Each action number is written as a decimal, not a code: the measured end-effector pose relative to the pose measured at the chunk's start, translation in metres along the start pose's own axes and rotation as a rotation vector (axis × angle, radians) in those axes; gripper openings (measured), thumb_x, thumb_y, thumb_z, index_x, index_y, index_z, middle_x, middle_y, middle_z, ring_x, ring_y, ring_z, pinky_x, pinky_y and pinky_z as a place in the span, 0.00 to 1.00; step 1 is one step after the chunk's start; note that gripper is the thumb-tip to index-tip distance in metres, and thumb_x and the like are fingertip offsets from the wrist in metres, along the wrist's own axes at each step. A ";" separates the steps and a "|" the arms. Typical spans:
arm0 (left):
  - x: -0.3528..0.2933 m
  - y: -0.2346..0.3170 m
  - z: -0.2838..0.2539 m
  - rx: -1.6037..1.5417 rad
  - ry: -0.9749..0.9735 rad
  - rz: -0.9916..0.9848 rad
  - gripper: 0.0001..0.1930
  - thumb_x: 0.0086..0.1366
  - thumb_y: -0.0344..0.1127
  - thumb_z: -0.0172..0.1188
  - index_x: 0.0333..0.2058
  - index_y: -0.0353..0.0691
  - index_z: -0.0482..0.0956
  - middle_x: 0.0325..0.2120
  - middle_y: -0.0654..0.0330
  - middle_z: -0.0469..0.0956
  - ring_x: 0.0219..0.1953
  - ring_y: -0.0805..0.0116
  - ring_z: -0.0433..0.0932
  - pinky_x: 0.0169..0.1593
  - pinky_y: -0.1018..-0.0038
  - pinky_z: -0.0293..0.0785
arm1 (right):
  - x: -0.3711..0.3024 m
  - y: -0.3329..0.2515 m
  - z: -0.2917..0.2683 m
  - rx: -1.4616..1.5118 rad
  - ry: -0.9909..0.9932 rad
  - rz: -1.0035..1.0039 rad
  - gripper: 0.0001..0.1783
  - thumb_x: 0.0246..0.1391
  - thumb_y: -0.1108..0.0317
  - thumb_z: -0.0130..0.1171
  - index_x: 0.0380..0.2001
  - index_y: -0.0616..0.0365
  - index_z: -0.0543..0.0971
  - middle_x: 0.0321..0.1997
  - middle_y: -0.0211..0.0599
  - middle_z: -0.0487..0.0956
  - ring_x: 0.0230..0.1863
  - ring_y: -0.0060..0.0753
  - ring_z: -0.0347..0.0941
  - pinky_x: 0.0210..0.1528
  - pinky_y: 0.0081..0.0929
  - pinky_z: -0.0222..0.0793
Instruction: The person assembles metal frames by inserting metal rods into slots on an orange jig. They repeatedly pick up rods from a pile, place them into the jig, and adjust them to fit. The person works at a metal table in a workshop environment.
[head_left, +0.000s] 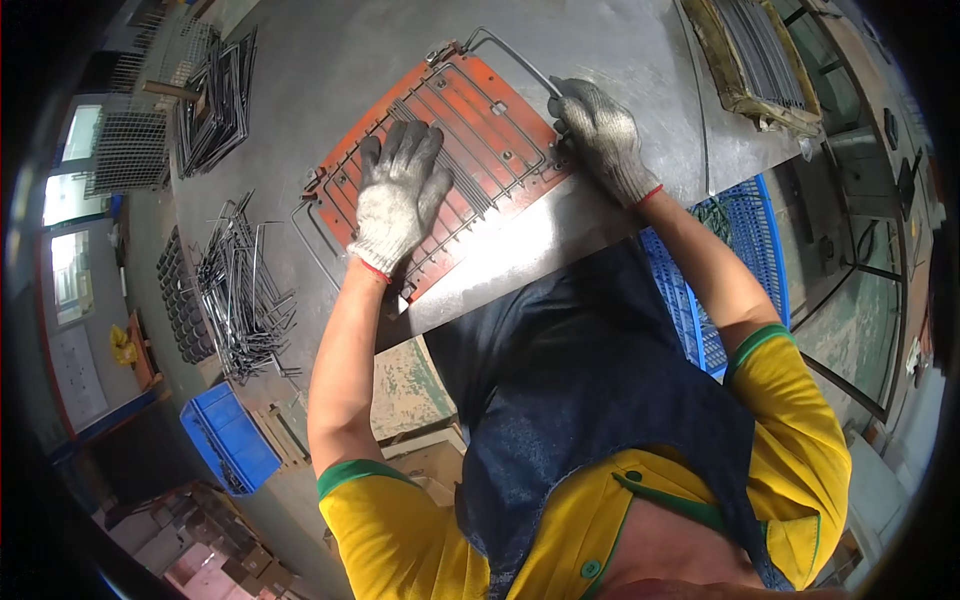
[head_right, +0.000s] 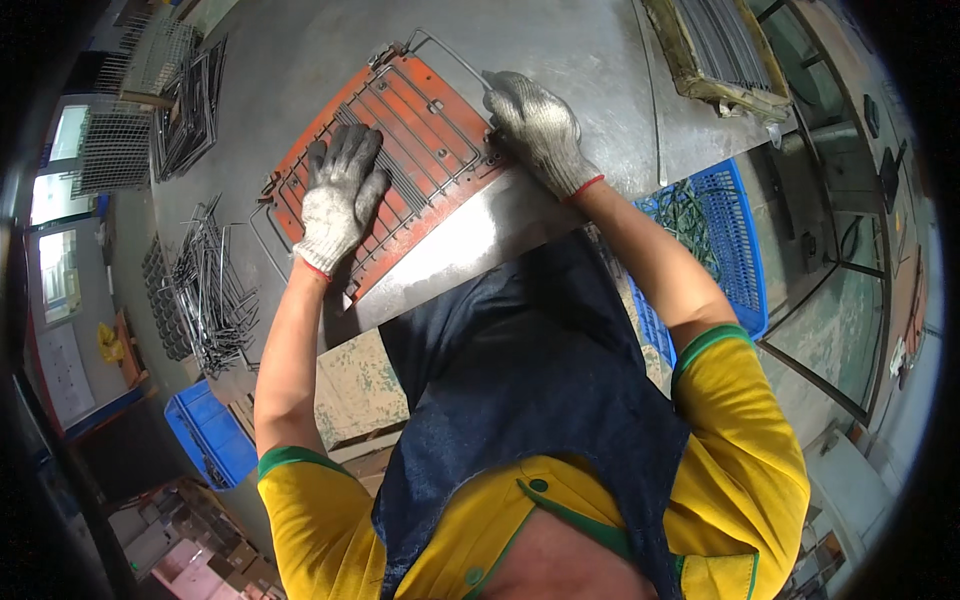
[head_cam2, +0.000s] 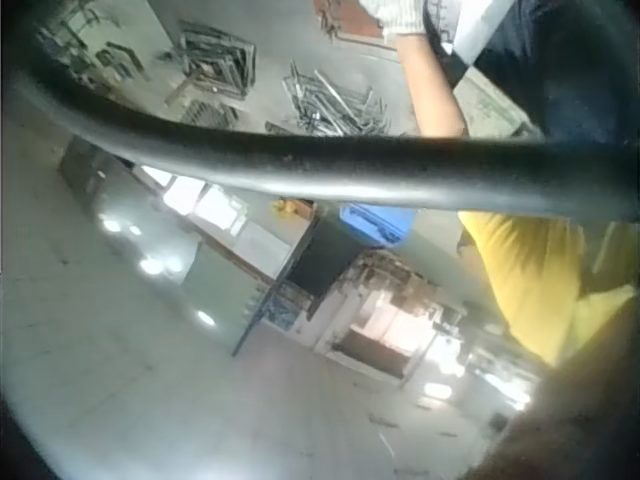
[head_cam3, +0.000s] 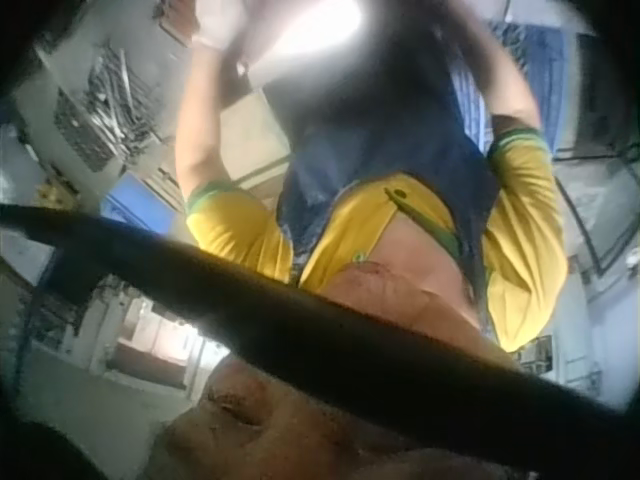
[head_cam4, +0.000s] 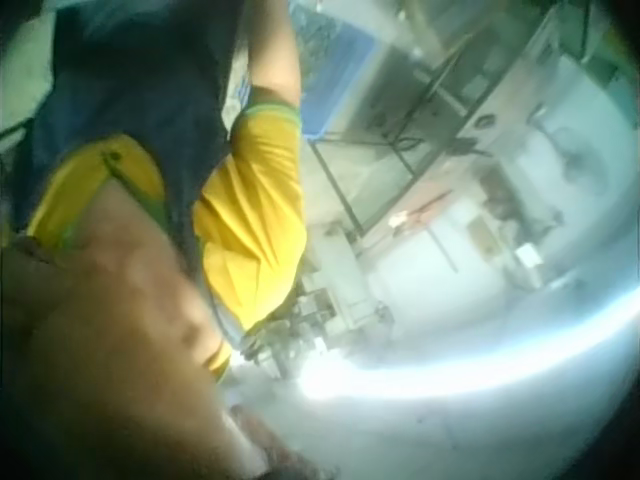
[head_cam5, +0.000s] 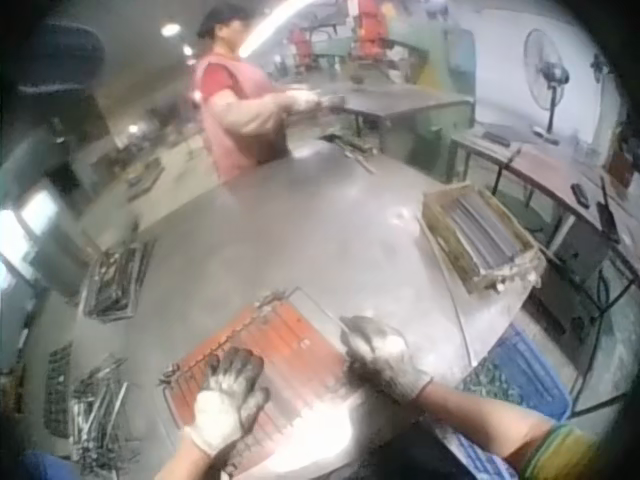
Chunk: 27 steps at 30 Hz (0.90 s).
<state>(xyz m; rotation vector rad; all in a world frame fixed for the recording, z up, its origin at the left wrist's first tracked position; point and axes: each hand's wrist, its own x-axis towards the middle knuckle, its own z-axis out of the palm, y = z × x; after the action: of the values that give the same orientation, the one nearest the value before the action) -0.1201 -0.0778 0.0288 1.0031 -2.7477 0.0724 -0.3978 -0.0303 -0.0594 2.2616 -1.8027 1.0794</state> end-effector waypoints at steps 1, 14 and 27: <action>0.004 -0.001 -0.006 0.014 -0.078 -0.030 0.24 0.62 0.43 0.53 0.55 0.38 0.69 0.54 0.49 0.68 0.60 0.50 0.62 0.64 0.50 0.52 | -0.003 0.001 0.001 0.086 -0.022 0.080 0.23 0.43 0.68 0.63 0.46 0.54 0.75 0.53 0.42 0.75 0.49 0.44 0.75 0.46 0.38 0.75; -0.037 -0.016 -0.009 0.014 -0.086 0.007 0.26 0.61 0.47 0.54 0.55 0.39 0.70 0.56 0.51 0.67 0.62 0.51 0.61 0.65 0.50 0.50 | 0.006 -0.004 -0.003 0.222 -0.033 0.188 0.17 0.42 0.71 0.60 0.40 0.54 0.78 0.51 0.44 0.77 0.49 0.47 0.76 0.47 0.39 0.75; -0.047 -0.018 0.003 0.101 -0.100 -0.081 0.31 0.67 0.52 0.48 0.62 0.38 0.62 0.62 0.47 0.61 0.67 0.48 0.55 0.69 0.49 0.43 | 0.018 -0.030 -0.024 0.484 -0.024 0.426 0.17 0.62 0.60 0.50 0.48 0.59 0.76 0.36 0.39 0.81 0.32 0.34 0.80 0.37 0.31 0.74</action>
<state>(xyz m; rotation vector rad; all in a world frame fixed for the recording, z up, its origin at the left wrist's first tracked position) -0.0741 -0.0620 0.0149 1.1732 -2.8136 0.1537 -0.3819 -0.0250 -0.0203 2.1574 -2.3087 1.7290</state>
